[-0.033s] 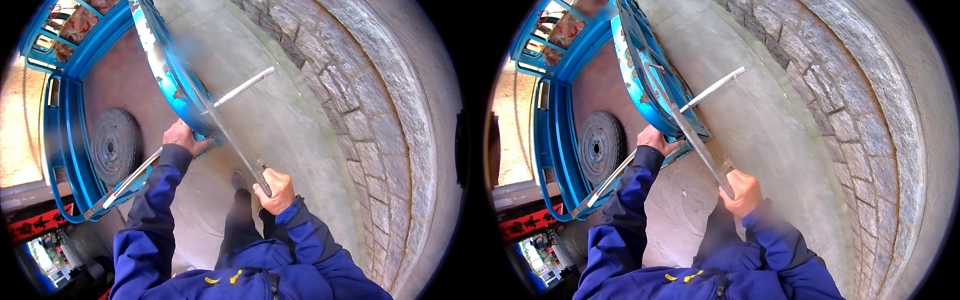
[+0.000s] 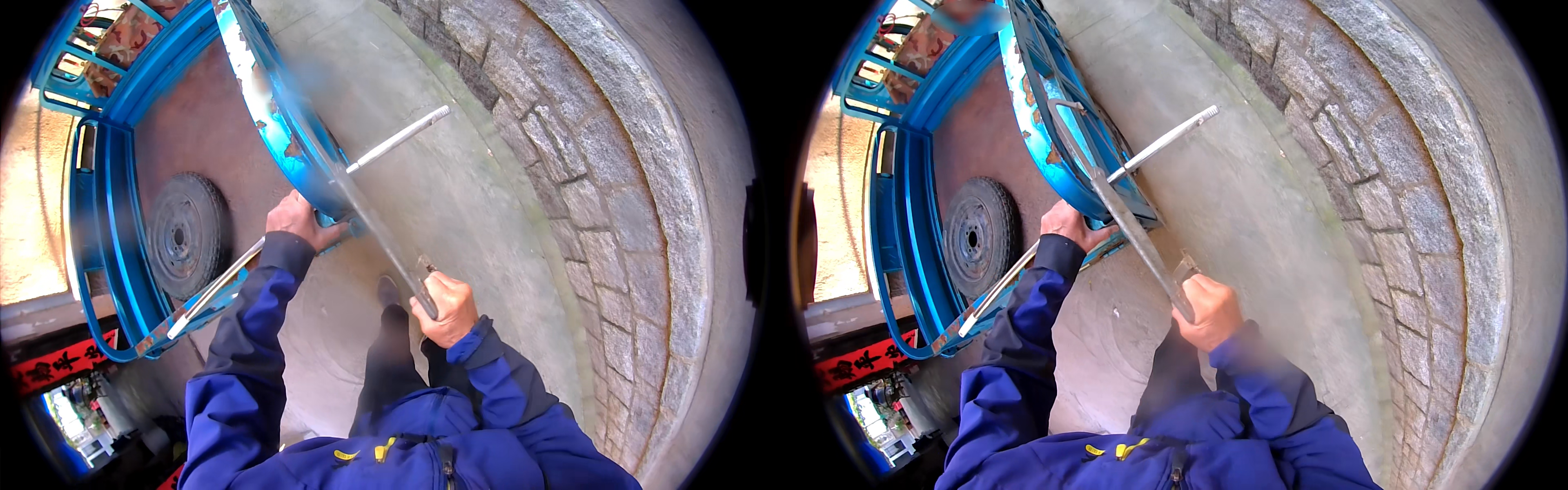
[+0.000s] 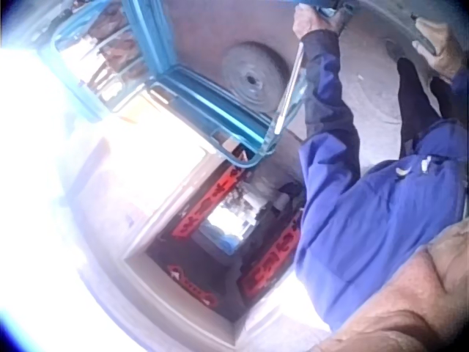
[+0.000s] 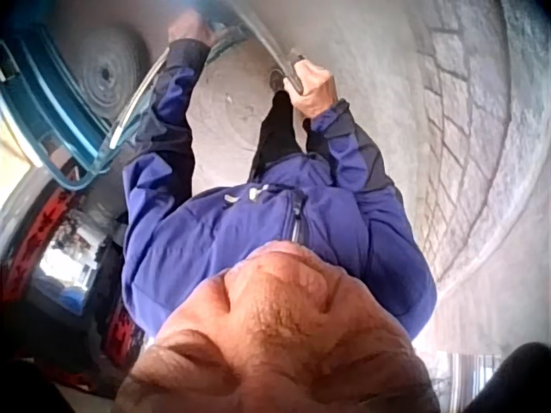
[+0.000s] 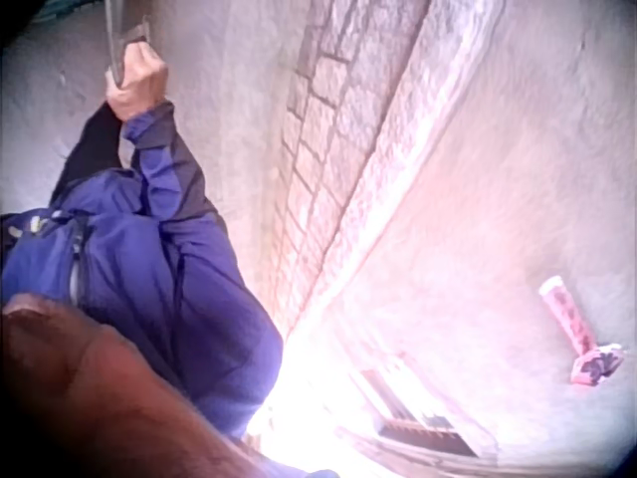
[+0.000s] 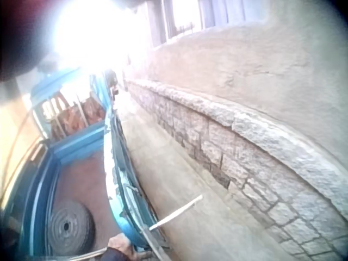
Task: The person uses a hand saw to cut a metal bar that is clamped to the side of a blue three-wheeled vehicle. The person holds the bar steady with one hand while sawing with the other, working outdoors on a paved surface.
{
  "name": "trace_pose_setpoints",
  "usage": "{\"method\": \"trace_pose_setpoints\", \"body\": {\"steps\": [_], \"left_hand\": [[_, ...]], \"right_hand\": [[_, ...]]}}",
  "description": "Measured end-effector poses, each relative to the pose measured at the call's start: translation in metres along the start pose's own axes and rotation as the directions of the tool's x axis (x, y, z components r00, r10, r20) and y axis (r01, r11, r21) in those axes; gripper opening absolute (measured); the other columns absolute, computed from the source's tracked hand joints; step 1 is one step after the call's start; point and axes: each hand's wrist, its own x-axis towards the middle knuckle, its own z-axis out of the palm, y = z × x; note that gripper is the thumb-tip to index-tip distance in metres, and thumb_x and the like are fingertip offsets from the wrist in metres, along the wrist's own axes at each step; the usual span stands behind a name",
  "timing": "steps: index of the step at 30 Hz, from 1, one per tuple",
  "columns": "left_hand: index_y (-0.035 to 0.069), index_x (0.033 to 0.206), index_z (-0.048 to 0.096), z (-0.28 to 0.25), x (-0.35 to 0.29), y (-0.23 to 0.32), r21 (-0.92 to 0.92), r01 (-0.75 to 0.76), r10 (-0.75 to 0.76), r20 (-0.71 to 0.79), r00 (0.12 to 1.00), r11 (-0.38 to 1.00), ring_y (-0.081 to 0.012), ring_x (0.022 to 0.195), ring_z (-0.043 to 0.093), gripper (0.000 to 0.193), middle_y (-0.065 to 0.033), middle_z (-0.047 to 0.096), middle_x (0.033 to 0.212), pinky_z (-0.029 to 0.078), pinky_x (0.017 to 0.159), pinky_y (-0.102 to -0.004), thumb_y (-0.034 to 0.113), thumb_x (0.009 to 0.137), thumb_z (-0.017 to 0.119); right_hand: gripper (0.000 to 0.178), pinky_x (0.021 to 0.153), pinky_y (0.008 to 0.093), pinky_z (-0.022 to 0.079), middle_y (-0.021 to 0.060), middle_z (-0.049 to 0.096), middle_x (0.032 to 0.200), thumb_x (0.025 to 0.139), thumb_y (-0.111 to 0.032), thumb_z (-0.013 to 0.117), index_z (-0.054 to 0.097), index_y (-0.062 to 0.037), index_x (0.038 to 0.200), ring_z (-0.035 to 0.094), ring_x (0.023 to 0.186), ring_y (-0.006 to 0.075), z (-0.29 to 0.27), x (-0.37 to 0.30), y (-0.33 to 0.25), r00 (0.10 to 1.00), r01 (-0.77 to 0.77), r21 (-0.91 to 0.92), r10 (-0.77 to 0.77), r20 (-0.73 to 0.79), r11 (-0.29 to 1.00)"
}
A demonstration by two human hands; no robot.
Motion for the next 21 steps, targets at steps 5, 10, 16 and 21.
{"method": "trace_pose_setpoints", "body": {"steps": [5, 10, 16, 21], "left_hand": [[0.013, 0.131, 0.063, -0.001, -0.005, 0.002, 0.006, -0.042, 0.042, -0.035, 0.998, 0.999, -0.0348, 0.108, 0.069, 0.073, -0.0148, 0.069, 0.115, 0.057, 0.091, -0.0450, 0.049, 0.071, 0.087], [0.016, 0.125, 0.071, -0.007, 0.002, -0.013, -0.146, -0.029, 0.039, 0.070, 0.997, 0.989, -0.0345, 0.099, 0.071, 0.064, -0.0135, 0.074, 0.111, 0.057, 0.090, -0.0453, 0.053, 0.074, 0.085], [0.019, 0.114, 0.078, -0.024, 0.010, -0.001, 0.022, 0.067, -0.070, 0.256, 0.964, 0.998, -0.0338, 0.094, 0.074, 0.055, -0.0109, 0.077, 0.096, 0.058, 0.086, -0.0444, 0.060, 0.078, 0.080], [0.018, 0.131, 0.066, 0.002, -0.003, -0.017, 0.013, -0.054, 0.053, 0.026, 0.998, 0.998, -0.0348, 0.101, 0.071, 0.067, -0.0129, 0.071, 0.115, 0.058, 0.084, -0.0446, 0.055, 0.078, 0.084]], "right_hand": [[0.030, 0.061, 0.0465, 0.050, 0.0143, 0.059, 0.078, 0.067, -0.001, 0.079, 0.053, -0.0040, 0.081, 0.063, 0.074, 0.0384, 0.012, 0.005, -0.002, 0.999, 0.038, -0.029, -0.039, -0.035, 0.999], [0.030, 0.061, 0.0467, 0.050, 0.0142, 0.059, 0.078, 0.067, -0.003, 0.081, 0.054, -0.0043, 0.081, 0.063, 0.074, 0.0387, 0.006, 0.011, -0.004, 1.000, 0.021, -0.011, -0.021, -0.022, 1.000], [0.034, 0.065, 0.0476, 0.051, 0.0142, 0.061, 0.082, 0.066, -0.006, 0.085, 0.055, -0.0047, 0.082, 0.065, 0.079, 0.0386, -0.002, 0.001, -0.006, 0.999, 0.032, -0.110, -0.031, 0.016, 0.993], [0.035, 0.066, 0.0476, 0.052, 0.0139, 0.062, 0.084, 0.066, -0.007, 0.085, 0.056, -0.0050, 0.083, 0.066, 0.081, 0.0380, 0.000, -0.001, -0.005, 0.999, 0.045, -0.120, -0.042, 0.024, 0.992]]}}
